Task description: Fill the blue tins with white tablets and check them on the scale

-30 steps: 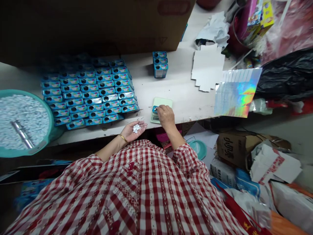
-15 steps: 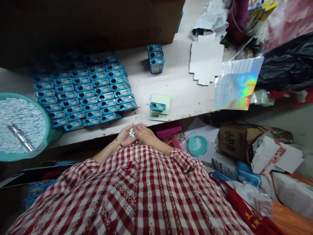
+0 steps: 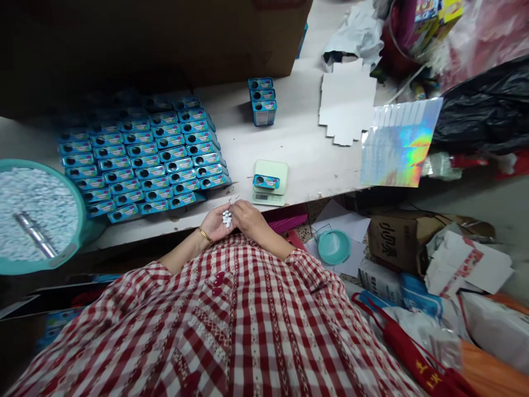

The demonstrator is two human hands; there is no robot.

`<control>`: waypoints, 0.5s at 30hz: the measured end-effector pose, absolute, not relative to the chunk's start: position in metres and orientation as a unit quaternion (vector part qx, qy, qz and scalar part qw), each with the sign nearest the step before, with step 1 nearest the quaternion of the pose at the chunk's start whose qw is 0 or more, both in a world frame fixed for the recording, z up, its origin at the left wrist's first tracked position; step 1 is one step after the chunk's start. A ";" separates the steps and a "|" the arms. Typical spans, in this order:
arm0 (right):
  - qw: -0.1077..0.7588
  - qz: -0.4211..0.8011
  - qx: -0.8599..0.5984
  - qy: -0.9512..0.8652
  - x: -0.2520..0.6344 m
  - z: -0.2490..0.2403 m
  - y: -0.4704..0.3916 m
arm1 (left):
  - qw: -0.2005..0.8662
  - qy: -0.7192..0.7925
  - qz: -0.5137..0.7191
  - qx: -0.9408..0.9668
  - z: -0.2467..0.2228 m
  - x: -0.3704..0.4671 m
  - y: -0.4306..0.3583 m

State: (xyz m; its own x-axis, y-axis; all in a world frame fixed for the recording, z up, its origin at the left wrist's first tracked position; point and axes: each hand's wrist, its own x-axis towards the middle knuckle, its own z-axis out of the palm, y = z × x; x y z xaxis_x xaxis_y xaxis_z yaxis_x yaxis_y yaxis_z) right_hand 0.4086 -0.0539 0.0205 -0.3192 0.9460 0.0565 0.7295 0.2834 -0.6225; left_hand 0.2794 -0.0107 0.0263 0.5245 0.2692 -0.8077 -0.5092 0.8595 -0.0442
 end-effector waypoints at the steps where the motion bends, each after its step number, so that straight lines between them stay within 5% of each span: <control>1: 0.247 0.251 -0.556 -0.753 0.416 0.023 -0.050 | 0.864 0.426 0.231 -0.136 0.026 0.282 -0.008; 5: 0.326 0.223 -0.610 -0.687 0.452 0.032 -0.028 | 0.882 0.406 0.220 -0.099 0.031 0.290 0.003; 15: 0.329 0.243 -0.646 -0.644 0.480 0.041 -0.009 | 0.877 0.410 0.233 -0.088 0.030 0.284 0.004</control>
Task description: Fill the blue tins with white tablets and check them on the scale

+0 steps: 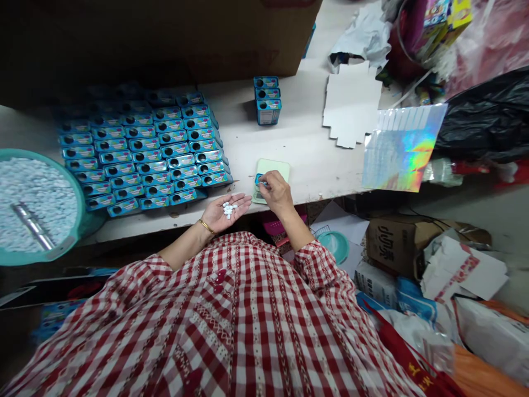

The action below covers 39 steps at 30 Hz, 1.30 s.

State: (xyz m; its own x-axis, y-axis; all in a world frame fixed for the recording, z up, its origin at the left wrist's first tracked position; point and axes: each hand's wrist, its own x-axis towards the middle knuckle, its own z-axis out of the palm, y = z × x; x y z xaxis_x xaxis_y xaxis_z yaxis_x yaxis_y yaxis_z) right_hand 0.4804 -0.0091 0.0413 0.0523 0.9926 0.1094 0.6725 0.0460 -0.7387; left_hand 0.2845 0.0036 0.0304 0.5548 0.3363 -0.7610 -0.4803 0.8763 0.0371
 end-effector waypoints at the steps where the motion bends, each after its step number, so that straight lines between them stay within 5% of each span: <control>1: 0.330 0.246 -0.644 -0.645 0.480 0.044 -0.009 | 0.877 0.410 0.234 -0.089 0.029 0.285 0.004; 13: 0.250 0.235 -0.652 -0.676 0.483 0.028 -0.001 | 0.861 0.435 0.250 -0.088 0.027 0.281 0.008; 25: 0.270 0.290 -0.563 -0.725 0.461 0.042 -0.007 | 0.860 0.432 0.250 -0.101 0.028 0.283 0.008; 33: 0.039 0.171 -0.683 -0.709 0.494 0.032 -0.007 | 0.853 0.455 0.234 -0.106 0.019 0.252 0.004; 39: 0.029 0.201 -0.566 -0.799 0.427 0.016 0.016 | 0.819 0.498 0.253 -0.132 0.007 0.216 -0.010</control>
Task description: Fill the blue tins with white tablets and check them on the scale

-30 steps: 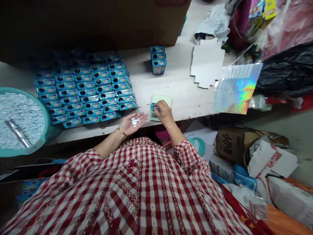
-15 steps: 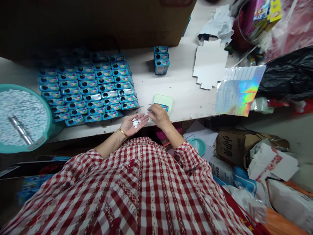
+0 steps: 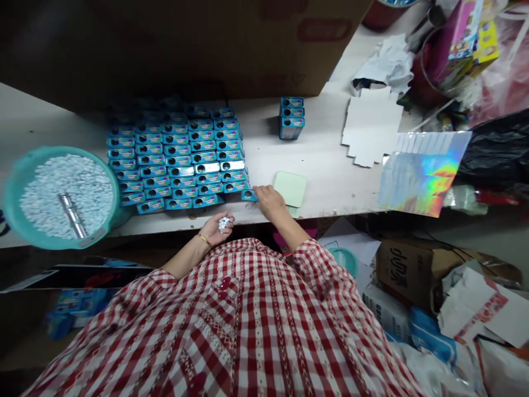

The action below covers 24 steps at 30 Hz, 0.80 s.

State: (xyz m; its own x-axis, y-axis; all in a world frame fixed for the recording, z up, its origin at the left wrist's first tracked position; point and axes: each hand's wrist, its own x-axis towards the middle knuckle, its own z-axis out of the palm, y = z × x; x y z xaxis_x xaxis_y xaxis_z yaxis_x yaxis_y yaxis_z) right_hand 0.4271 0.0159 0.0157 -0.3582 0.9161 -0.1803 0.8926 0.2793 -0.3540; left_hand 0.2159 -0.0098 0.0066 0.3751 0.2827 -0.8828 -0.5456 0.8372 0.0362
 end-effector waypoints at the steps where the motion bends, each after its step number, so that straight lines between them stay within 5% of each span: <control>1: 0.026 0.206 -0.547 -0.811 0.411 0.011 0.019 | 0.816 0.501 0.255 -0.133 0.006 0.214 -0.010; 8: 0.065 0.179 -0.512 -0.838 0.391 -0.002 0.032 | 0.808 0.504 0.272 -0.136 0.004 0.205 -0.003; 14: 0.129 0.038 -0.704 -0.698 0.489 0.006 0.141 | 0.806 0.496 0.285 -0.150 0.003 0.203 -0.003; 19: 0.034 0.002 -0.707 -0.706 0.527 -0.011 0.204 | 0.802 0.494 0.297 -0.160 0.012 0.206 -0.006; 24: -0.028 -0.023 -0.649 -0.760 0.531 0.004 0.160 | 0.809 0.475 0.295 -0.181 0.020 0.211 -0.005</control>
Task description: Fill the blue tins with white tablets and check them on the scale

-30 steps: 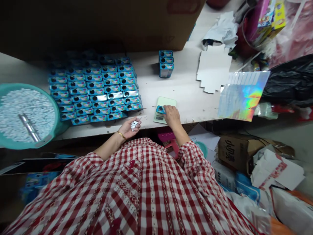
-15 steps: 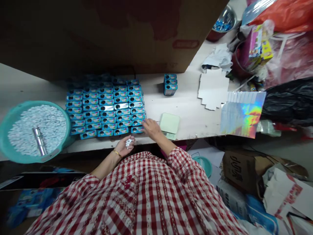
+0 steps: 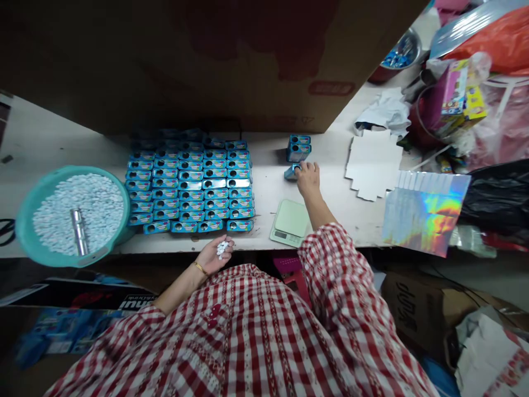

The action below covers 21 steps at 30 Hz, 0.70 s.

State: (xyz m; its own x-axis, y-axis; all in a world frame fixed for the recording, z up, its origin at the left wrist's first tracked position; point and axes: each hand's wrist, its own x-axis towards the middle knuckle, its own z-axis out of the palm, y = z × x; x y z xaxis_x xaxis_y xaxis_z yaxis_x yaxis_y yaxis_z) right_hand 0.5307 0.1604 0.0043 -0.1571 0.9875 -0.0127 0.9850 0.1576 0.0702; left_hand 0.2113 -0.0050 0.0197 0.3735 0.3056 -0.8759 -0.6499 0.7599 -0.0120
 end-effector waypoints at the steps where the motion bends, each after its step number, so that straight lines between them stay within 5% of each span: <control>1: 0.036 0.025 0.634 0.772 0.530 0.012 0.142 | 0.809 0.475 0.292 -0.183 0.020 0.214 -0.004; 9: 0.068 -0.023 0.557 0.827 0.503 0.040 0.012 | 0.823 0.484 0.251 -0.161 0.022 0.254 0.004; 15: -0.056 -0.097 0.570 0.814 0.433 0.032 -0.034 | 0.832 0.478 0.246 -0.138 0.019 0.259 -0.004; 21: -0.016 -0.226 0.498 0.837 0.370 0.025 -0.057 | 0.837 0.471 0.247 -0.128 0.013 0.246 -0.021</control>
